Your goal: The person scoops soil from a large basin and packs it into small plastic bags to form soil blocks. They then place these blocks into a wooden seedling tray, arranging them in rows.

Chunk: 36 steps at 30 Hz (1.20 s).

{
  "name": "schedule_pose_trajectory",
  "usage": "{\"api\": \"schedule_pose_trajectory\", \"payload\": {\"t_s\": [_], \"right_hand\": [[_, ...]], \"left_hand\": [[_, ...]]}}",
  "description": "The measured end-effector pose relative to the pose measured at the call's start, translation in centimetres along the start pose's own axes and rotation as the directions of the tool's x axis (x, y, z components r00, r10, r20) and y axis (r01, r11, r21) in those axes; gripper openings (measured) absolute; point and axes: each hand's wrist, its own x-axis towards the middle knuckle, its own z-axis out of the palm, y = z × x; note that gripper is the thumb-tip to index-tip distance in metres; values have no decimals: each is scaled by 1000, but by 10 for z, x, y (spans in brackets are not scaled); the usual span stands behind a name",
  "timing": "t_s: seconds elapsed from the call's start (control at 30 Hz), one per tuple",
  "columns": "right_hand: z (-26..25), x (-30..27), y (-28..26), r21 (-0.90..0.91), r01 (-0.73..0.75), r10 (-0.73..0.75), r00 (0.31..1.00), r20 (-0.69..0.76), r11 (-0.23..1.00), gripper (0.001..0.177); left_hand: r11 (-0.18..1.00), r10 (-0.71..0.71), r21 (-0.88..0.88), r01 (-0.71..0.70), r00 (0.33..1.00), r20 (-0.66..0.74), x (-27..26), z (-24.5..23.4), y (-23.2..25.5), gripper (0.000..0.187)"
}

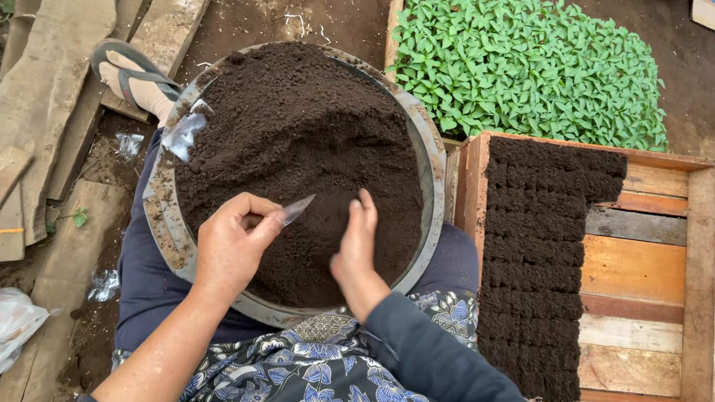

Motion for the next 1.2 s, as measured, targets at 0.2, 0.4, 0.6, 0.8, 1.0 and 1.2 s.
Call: {"api": "schedule_pose_trajectory", "payload": {"t_s": [0.2, 0.4, 0.6, 0.8, 1.0, 1.2], "right_hand": [[49, 9, -14, 407, -343, 316, 939, 135, 846, 40], [46, -12, -79, 406, -431, 236, 862, 448, 806, 42], [29, 1, -74, 204, 100, -194, 834, 517, 974, 26], [-2, -15, -122, -219, 727, -181, 429, 885, 651, 23], [-28, -14, -95, -485, 874, -61, 483, 873, -15, 30], [-25, 2, -58, -424, 832, -247, 522, 817, 357, 23]], "left_hand": [[982, 3, 190, -19, 997, 83, -2, -2, -1, 13], [866, 101, 447, -222, 955, 279, 9, 18, -17, 21], [769, -2, 584, -260, 913, 408, 15, 41, -24, 27], [874, -100, 479, -80, 936, 338, 21, 46, -30, 21], [994, -13, 107, -4, 986, 164, 11, 57, -19, 37], [838, -187, -515, 180, 982, 39, -19, 67, -17, 39]]}}
